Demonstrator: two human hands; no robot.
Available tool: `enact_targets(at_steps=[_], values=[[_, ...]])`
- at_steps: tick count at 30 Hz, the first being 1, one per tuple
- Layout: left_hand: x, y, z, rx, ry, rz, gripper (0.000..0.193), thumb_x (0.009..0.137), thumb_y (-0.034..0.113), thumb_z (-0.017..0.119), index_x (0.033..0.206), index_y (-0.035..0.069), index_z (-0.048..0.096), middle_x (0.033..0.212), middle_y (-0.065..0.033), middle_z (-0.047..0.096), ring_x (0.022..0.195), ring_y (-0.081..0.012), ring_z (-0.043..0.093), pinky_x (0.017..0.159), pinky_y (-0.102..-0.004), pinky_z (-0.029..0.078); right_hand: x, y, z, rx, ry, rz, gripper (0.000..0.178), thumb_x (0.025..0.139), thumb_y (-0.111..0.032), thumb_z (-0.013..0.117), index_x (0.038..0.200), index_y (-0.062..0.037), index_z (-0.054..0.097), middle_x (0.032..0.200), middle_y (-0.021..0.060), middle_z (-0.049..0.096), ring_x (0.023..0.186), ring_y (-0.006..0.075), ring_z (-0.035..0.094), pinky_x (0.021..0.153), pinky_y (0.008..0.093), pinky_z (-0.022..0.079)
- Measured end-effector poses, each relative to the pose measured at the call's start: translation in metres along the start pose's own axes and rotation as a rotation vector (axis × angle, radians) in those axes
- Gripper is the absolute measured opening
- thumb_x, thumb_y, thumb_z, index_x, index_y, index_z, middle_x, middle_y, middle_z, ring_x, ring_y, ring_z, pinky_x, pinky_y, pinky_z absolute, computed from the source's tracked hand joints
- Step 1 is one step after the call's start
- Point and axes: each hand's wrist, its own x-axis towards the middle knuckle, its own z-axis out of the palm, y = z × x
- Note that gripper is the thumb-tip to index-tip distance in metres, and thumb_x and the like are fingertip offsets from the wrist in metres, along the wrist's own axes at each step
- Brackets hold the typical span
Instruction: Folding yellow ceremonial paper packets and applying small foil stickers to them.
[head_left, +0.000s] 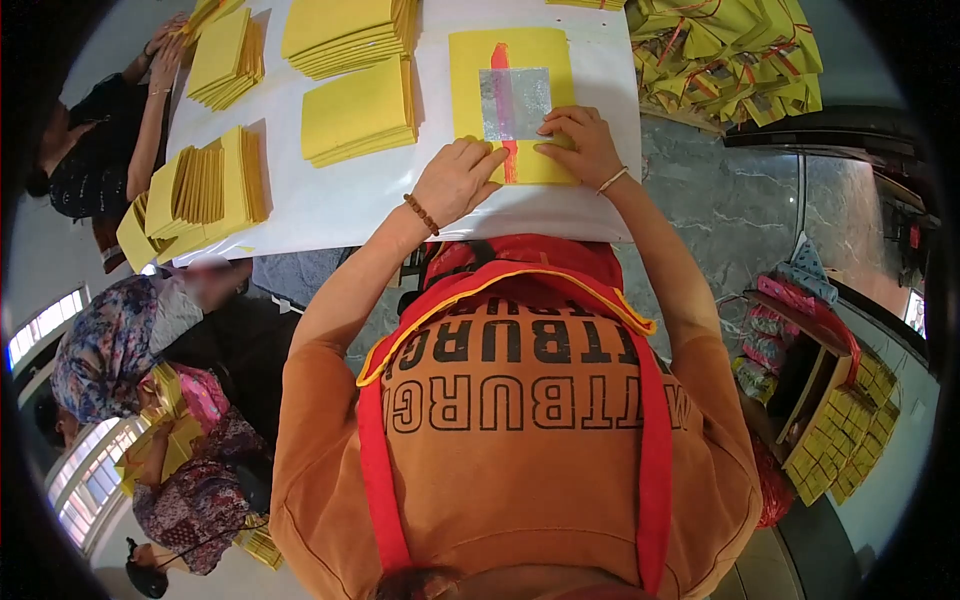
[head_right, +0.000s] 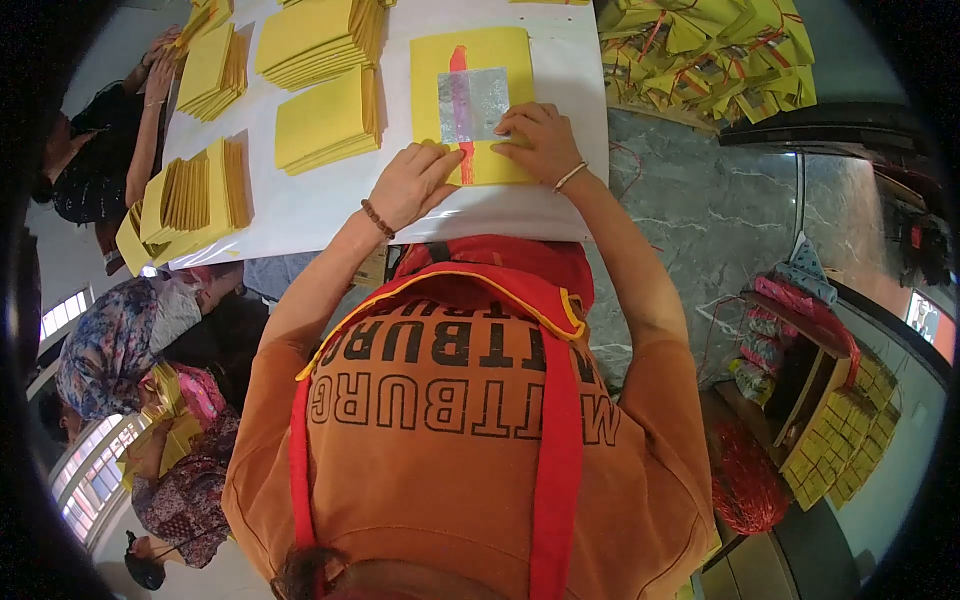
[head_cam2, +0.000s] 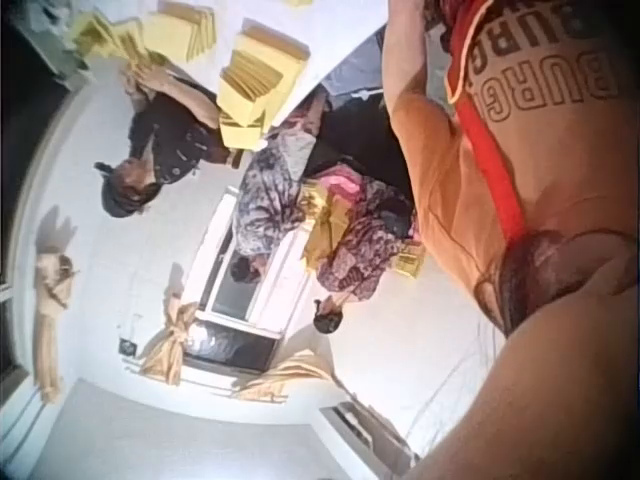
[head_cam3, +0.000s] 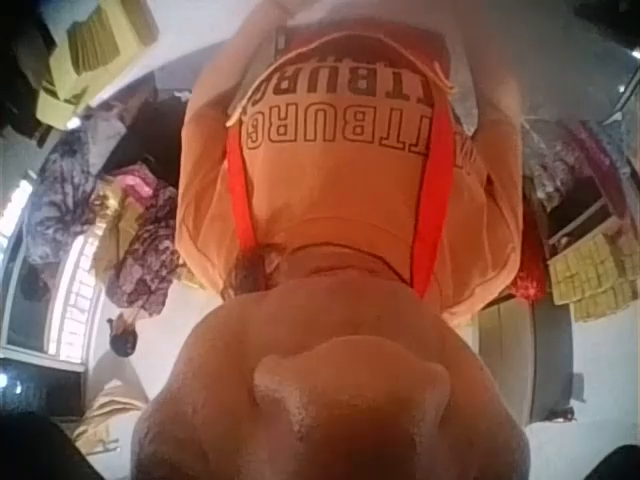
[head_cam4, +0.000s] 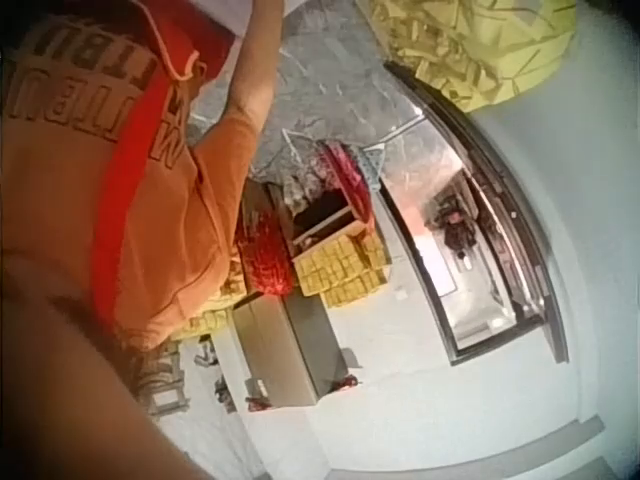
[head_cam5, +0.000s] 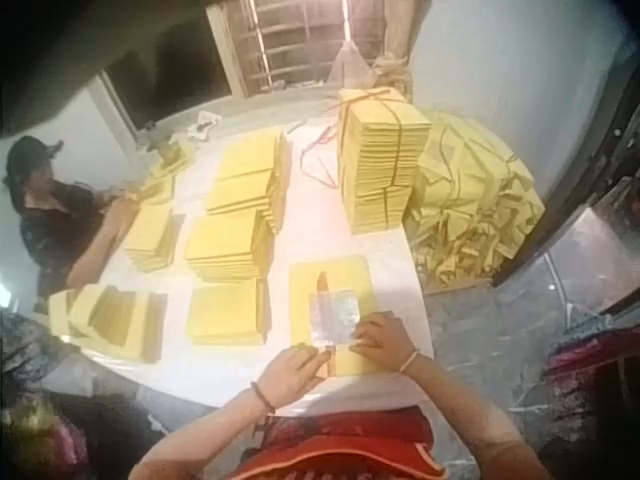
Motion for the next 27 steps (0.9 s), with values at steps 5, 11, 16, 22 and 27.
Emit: enact_targets(at_steps=[5,11,16,22,27], values=[[0.004,-0.014,-0.002,-0.203,0.066,0.006,0.024,0.078,0.014,0.063,0.1,0.003,0.06,0.085,-0.013,0.058,0.079,-0.0284,0.054,0.069,-0.036,0.046,0.001,0.004,-0.001,0.007,0.014,-0.012,0.015,0.076,-0.027,0.065,0.086,-0.0161,0.065,0.106,-0.0024,0.058,0.102,0.0225,0.049,0.088,0.0368,0.036],[0.007,-0.028,-0.001,-0.604,-0.051,-0.499,0.02,0.084,0.02,0.058,0.088,0.001,0.063,0.07,-0.0126,0.06,0.061,-0.0224,0.055,0.059,-0.0322,0.045,0.0,0.027,-0.009,0.882,-0.083,0.219,0.022,0.087,-0.017,0.051,0.103,-0.0057,0.061,0.109,0.0069,0.058,0.108,0.0188,0.05,0.095,0.0309,0.035],[0.007,-0.037,0.006,-0.794,-0.029,-0.645,0.021,0.086,0.021,0.057,0.088,0.001,0.063,0.061,-0.0049,0.052,0.054,-0.0104,0.046,0.051,-0.0265,0.039,-0.001,0.006,-0.019,0.586,-0.19,0.211,0.051,0.076,-0.013,0.067,0.123,-0.0052,0.048,0.117,0.0077,0.051,0.112,0.019,0.047,0.097,0.0303,0.034],[0.01,-0.039,0.006,-0.975,0.002,-0.722,0.019,0.086,0.02,0.059,0.086,0.002,0.064,0.061,0.0041,0.048,0.055,-0.0043,0.04,0.048,-0.0223,0.034,0.004,0.012,-0.014,0.475,-0.123,0.212,0.062,0.066,-0.017,0.074,0.122,-0.0056,0.051,0.115,0.011,0.054,0.11,0.0241,0.048,0.094,0.0335,0.038],[0.009,-0.043,0.005,-0.979,-0.052,-0.735,0.017,0.084,0.018,0.06,0.086,0.002,0.064,0.062,0.0052,0.049,0.055,-0.0038,0.04,0.048,-0.0216,0.034,-0.002,0.025,-0.002,0.497,-0.087,0.15,0.061,0.066,-0.017,0.074,0.121,-0.0053,0.05,0.115,0.0114,0.055,0.108,0.0254,0.05,0.092,0.0342,0.039]])
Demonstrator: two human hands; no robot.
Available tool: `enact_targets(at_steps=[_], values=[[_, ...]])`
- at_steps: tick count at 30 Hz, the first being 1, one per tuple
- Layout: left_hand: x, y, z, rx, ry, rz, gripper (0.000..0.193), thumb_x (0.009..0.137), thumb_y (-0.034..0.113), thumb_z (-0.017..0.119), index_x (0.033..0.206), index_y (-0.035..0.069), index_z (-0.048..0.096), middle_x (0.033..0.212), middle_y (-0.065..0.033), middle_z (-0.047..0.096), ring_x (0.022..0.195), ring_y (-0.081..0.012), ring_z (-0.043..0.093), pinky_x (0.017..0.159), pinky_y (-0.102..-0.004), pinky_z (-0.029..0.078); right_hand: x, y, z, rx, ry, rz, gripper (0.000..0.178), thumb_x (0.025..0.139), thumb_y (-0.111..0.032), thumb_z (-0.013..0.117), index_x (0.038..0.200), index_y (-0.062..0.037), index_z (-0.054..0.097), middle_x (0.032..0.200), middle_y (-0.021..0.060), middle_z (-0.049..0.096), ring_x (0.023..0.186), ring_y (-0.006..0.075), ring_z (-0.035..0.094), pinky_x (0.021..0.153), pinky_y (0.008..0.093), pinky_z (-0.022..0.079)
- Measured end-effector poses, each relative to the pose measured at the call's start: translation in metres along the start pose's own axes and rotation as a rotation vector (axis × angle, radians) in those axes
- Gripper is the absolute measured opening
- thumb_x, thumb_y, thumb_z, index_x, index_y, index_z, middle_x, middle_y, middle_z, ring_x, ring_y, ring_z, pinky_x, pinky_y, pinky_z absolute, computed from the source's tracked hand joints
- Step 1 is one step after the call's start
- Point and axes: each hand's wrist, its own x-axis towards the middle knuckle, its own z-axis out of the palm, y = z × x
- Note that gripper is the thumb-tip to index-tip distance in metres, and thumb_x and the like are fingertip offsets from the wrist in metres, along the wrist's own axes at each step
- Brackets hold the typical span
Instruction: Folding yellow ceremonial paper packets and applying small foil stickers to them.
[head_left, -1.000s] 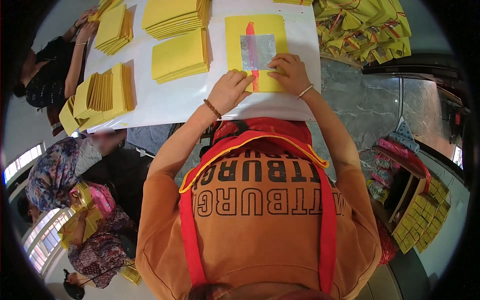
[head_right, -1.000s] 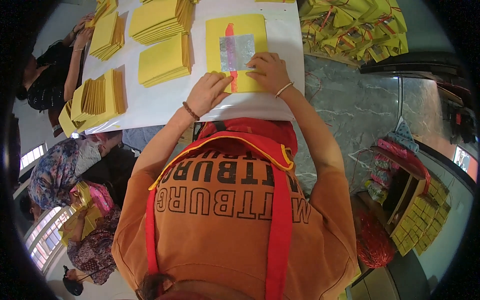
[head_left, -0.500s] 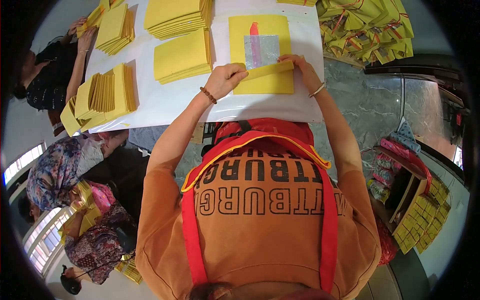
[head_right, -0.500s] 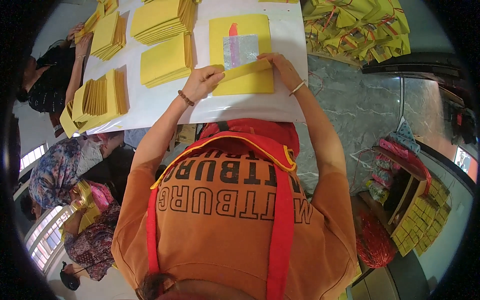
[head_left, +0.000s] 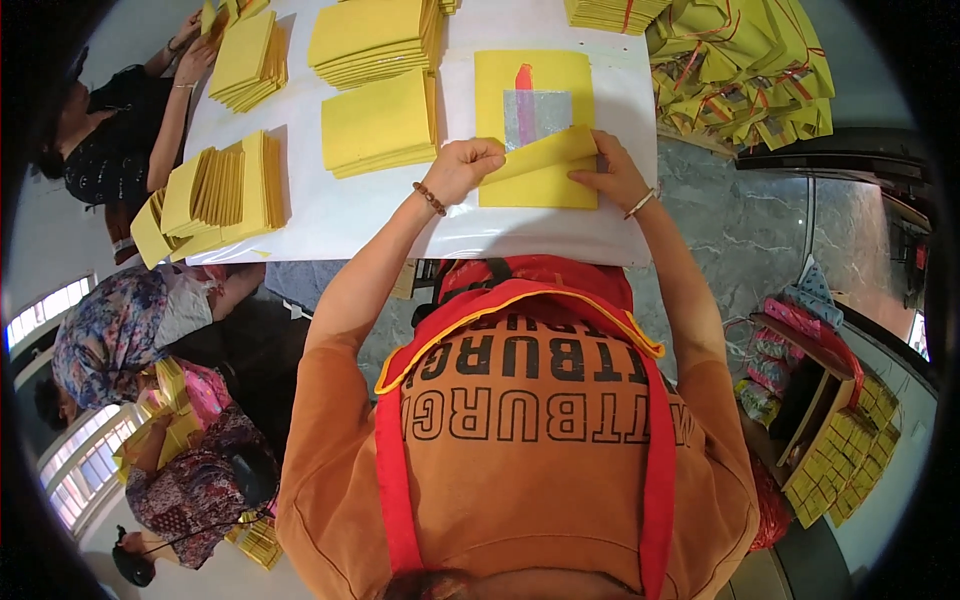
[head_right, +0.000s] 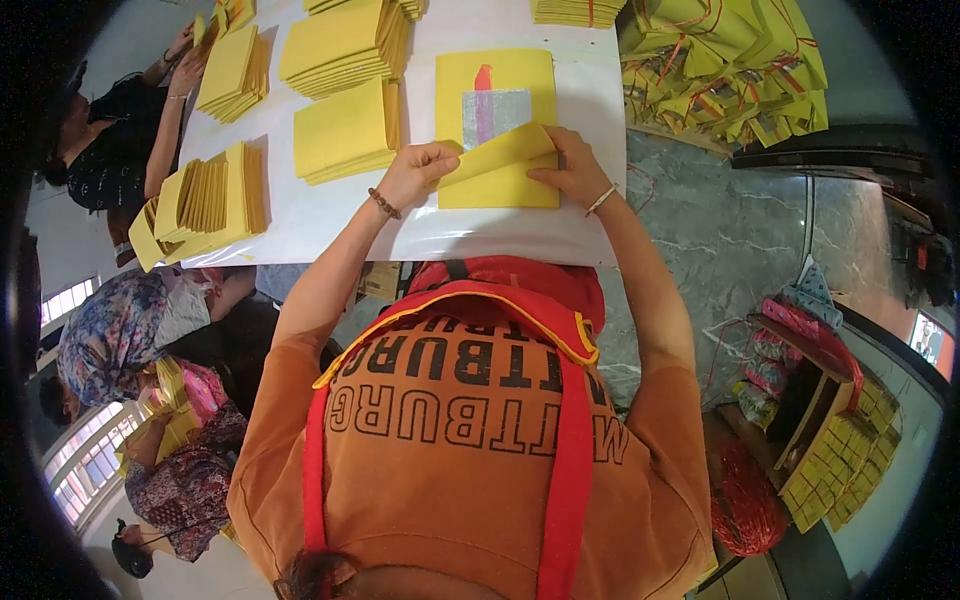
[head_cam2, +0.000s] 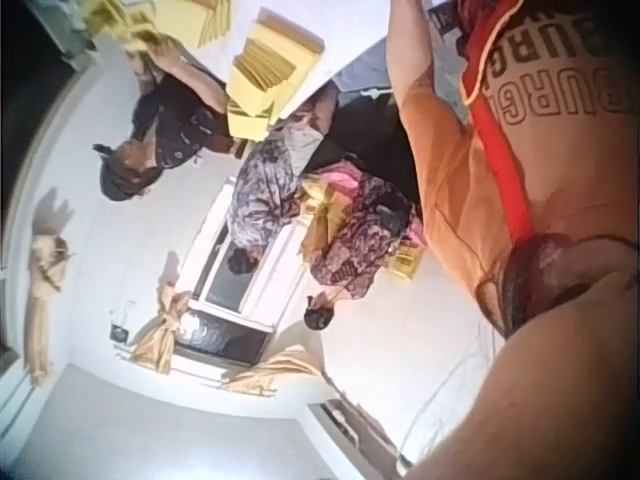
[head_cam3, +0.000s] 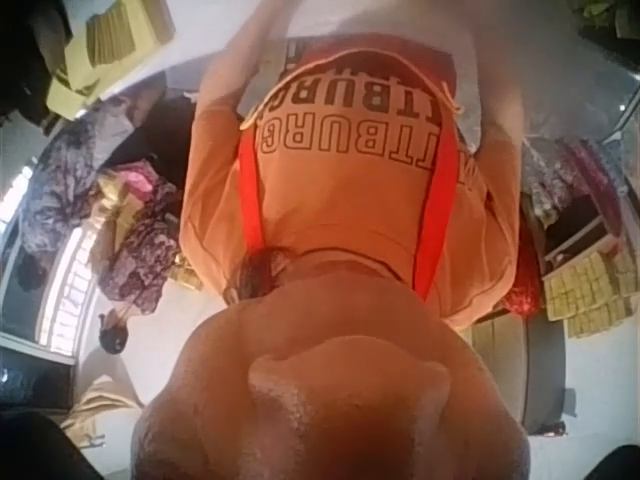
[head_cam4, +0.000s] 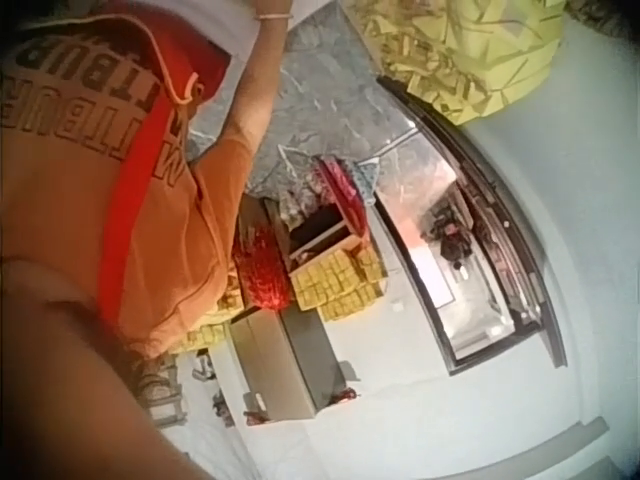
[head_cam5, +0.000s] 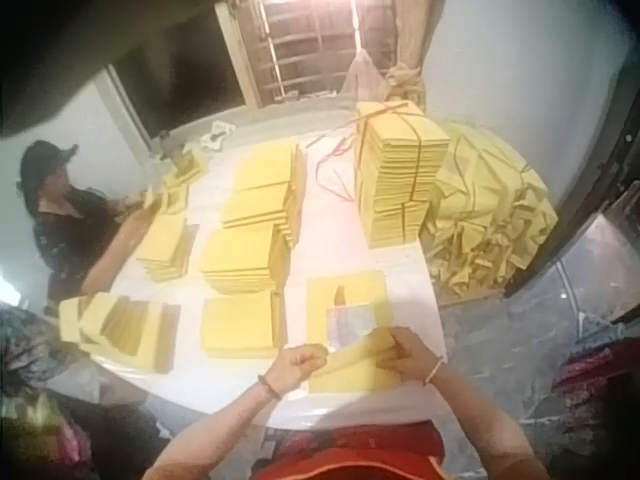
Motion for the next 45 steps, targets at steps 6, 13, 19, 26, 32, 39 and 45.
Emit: enact_targets(at_steps=[6,13,19,26,32,39,45], values=[[0.001,0.002,-0.002,0.001,-0.032,0.009,0.015,0.083,0.015,0.059,0.086,0.002,0.065,0.064,0.005,0.052,0.057,-0.0037,0.043,0.05,-0.0208,0.036,0.0,-0.004,0.001,-0.026,0.009,-0.018,0.06,0.067,-0.017,0.072,0.122,-0.0057,0.05,0.115,0.0111,0.055,0.107,0.0267,0.05,0.092,0.0346,0.04],[0.004,0.0,-0.003,-0.033,-0.043,0.026,0.017,0.084,0.016,0.058,0.085,0.0,0.064,0.065,0.004,0.053,0.058,-0.0037,0.044,0.051,-0.0206,0.037,0.0,0.006,0.003,-0.01,0.02,-0.02,0.05,0.074,-0.018,0.065,0.121,-0.009,0.05,0.115,0.0099,0.055,0.107,0.0298,0.05,0.091,0.0358,0.04],[0.006,-0.001,-0.004,-0.031,-0.038,0.005,0.018,0.084,0.017,0.057,0.085,0.001,0.064,0.067,0.0041,0.053,0.059,-0.0036,0.045,0.051,-0.0208,0.038,-0.001,0.009,0.001,0.032,-0.05,0.05,0.055,0.076,-0.008,0.068,0.125,-0.0053,0.044,0.12,0.007,0.047,0.111,0.0181,0.048,0.093,0.0298,0.039],[0.008,-0.004,-0.004,-0.092,-0.042,0.005,0.016,0.086,0.016,0.058,0.09,0.003,0.065,0.063,0.0081,0.049,0.051,-0.0007,0.036,0.045,-0.0181,0.028,0.0,-0.004,0.002,-0.005,0.017,0.001,0.052,0.073,-0.016,0.067,0.121,-0.008,0.05,0.115,0.0097,0.056,0.107,0.0288,0.05,0.09,0.0353,0.041],[0.008,-0.003,-0.004,-0.106,-0.064,-0.006,0.017,0.087,0.018,0.058,0.091,0.004,0.065,0.062,0.009,0.047,0.05,0.0,0.033,0.044,-0.018,0.025,-0.001,-0.002,-0.001,-0.017,0.005,0.003,0.054,0.072,-0.015,0.066,0.123,-0.0086,0.049,0.117,0.0103,0.054,0.108,0.0295,0.049,0.093,0.0356,0.039],[0.005,0.0,-0.005,-0.07,-0.063,0.005,0.02,0.088,0.021,0.057,0.09,0.003,0.064,0.066,0.0058,0.051,0.056,-0.0026,0.04,0.048,-0.02,0.035,-0.002,-0.018,-0.01,0.369,-0.093,0.121,0.059,0.071,-0.012,0.068,0.125,-0.0052,0.045,0.121,0.0068,0.051,0.112,0.0218,0.046,0.096,0.0339,0.036],[-0.001,0.006,-0.002,0.046,-0.038,0.05,0.023,0.088,0.024,0.057,0.093,0.002,0.064,0.065,0.0059,0.05,0.058,-0.0031,0.041,0.05,-0.0202,0.036,-0.003,-0.011,0.001,0.252,-0.015,0.17,0.043,0.074,-0.008,0.067,0.115,-0.0068,0.054,0.117,0.0068,0.052,0.106,0.0187,0.05,0.091,0.0294,0.039]])
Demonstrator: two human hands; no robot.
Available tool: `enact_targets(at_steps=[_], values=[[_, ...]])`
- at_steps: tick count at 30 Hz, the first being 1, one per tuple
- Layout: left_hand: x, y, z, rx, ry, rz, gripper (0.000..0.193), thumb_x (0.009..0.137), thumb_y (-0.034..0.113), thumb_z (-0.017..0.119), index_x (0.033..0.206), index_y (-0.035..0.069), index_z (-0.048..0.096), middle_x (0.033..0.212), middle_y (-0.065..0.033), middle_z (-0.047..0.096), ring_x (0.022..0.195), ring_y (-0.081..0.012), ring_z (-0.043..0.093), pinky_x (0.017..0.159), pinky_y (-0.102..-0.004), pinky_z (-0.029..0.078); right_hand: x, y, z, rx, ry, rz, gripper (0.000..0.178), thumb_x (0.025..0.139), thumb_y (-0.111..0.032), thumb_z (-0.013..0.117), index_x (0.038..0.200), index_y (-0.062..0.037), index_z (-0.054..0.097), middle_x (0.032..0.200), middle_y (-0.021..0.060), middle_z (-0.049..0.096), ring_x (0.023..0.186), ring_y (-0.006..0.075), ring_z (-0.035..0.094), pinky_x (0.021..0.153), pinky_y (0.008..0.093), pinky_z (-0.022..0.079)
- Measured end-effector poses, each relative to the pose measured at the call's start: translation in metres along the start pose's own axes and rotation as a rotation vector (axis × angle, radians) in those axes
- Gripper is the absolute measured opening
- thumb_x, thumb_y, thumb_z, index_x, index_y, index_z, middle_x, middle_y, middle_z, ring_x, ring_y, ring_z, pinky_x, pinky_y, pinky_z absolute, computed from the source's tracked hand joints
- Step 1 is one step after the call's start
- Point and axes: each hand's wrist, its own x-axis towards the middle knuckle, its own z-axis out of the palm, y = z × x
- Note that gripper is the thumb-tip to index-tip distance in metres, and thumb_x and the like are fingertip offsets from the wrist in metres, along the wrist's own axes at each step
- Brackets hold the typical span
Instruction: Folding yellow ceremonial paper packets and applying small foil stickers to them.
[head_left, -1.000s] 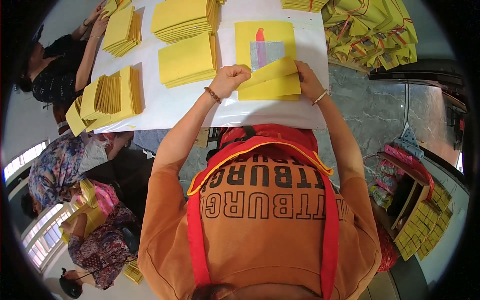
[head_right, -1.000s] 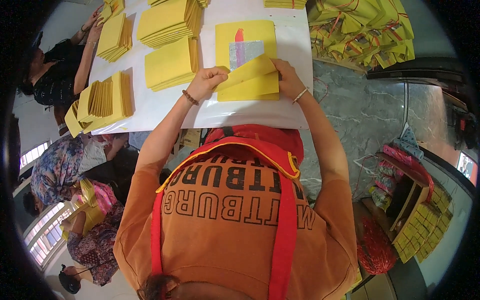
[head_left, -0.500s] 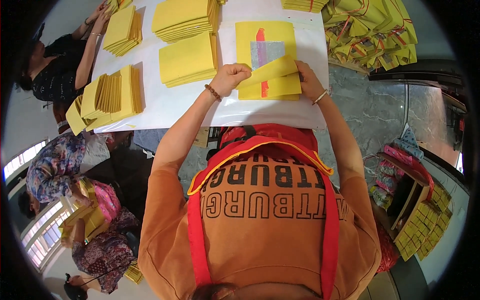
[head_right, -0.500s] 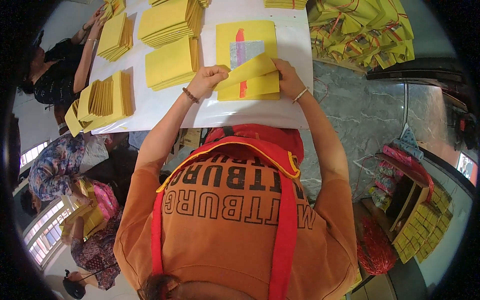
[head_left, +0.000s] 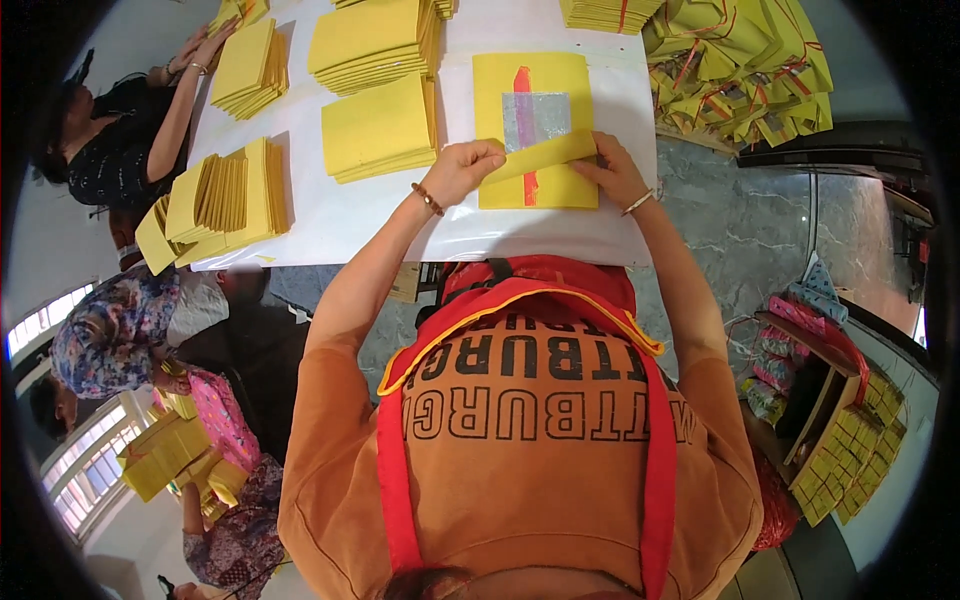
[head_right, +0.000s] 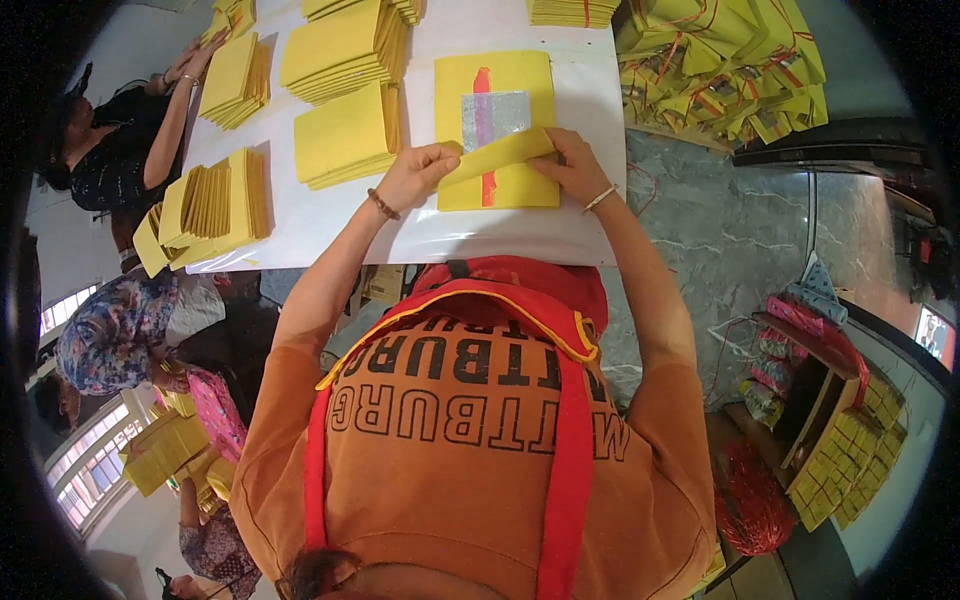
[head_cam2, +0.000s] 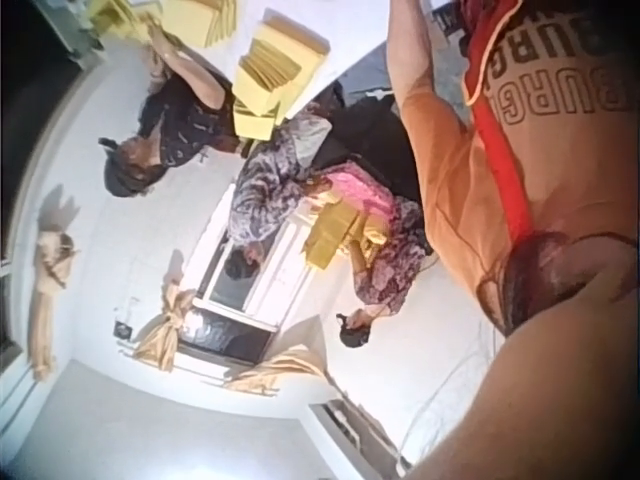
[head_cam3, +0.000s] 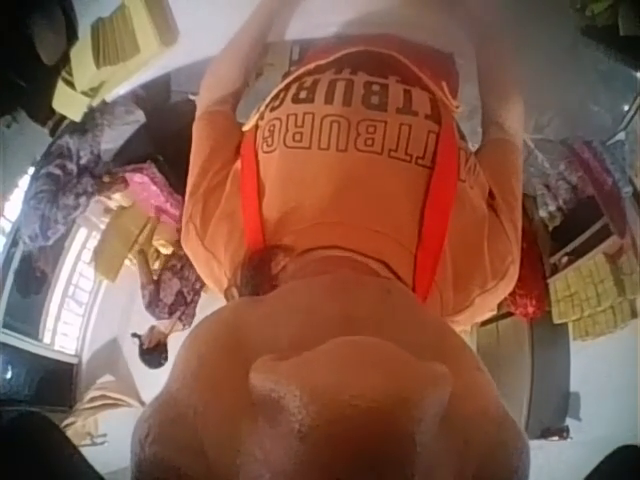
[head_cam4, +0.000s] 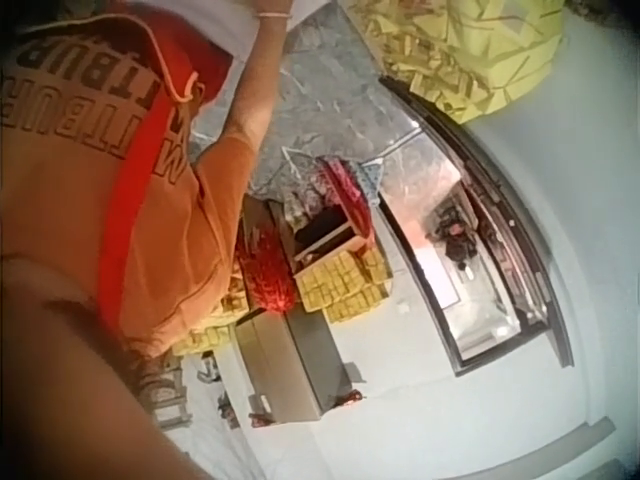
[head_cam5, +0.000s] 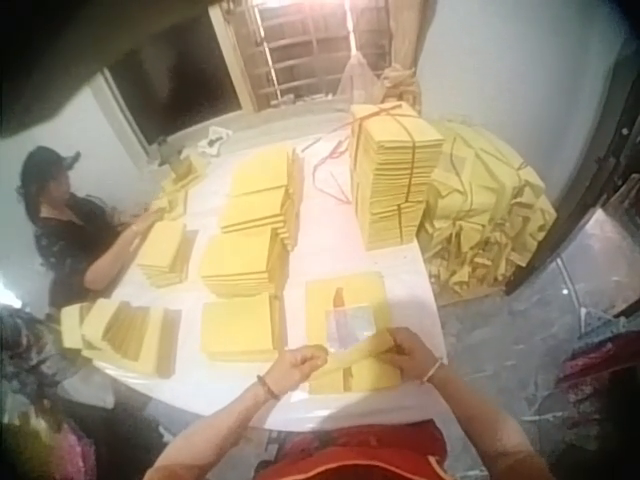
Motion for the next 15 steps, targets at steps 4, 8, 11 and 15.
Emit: enact_targets(at_steps=[4,8,11,15], values=[[-0.015,0.017,0.0,0.204,-0.02,0.288,0.038,0.081,0.024,0.065,0.112,0.005,0.056,0.098,-0.0063,0.056,0.088,-0.0163,0.051,0.075,-0.0295,0.043,0.003,0.005,-0.006,-0.069,-0.021,-0.199,0.021,0.078,-0.003,0.062,0.097,-0.0074,0.056,0.114,0.007,0.054,0.105,0.0173,0.051,0.09,0.0284,0.04],[-0.01,0.011,-0.002,0.597,0.093,0.587,0.059,0.071,0.017,0.07,0.124,0.007,0.046,0.125,-0.0153,0.045,0.115,-0.0325,0.041,0.096,-0.0394,0.036,0.005,0.004,-0.005,0.123,-0.046,-0.139,0.016,0.078,0.0,0.06,0.09,-0.0066,0.054,0.114,0.0073,0.054,0.105,0.0184,0.051,0.091,0.0291,0.04],[0.0,-0.012,0.001,0.783,0.23,0.655,0.051,0.069,0.01,0.067,0.118,0.01,0.053,0.121,-0.0141,0.05,0.111,-0.0314,0.045,0.092,-0.0386,0.039,0.005,0.001,-0.005,-0.003,-0.061,-0.186,0.018,0.077,0.002,0.06,0.091,-0.0079,0.055,0.116,0.0082,0.053,0.107,0.019,0.05,0.092,0.0292,0.04],[0.002,-0.008,0.004,0.885,0.314,0.718,0.042,0.068,0.004,0.059,0.108,0.015,0.06,0.115,-0.0122,0.054,0.106,-0.0293,0.049,0.089,-0.039,0.041,-0.001,-0.014,-0.004,-0.36,0.064,-0.297,0.024,0.076,-0.005,0.061,0.099,-0.0134,0.058,0.12,0.0051,0.053,0.11,0.021,0.05,0.092,0.0337,0.036]])
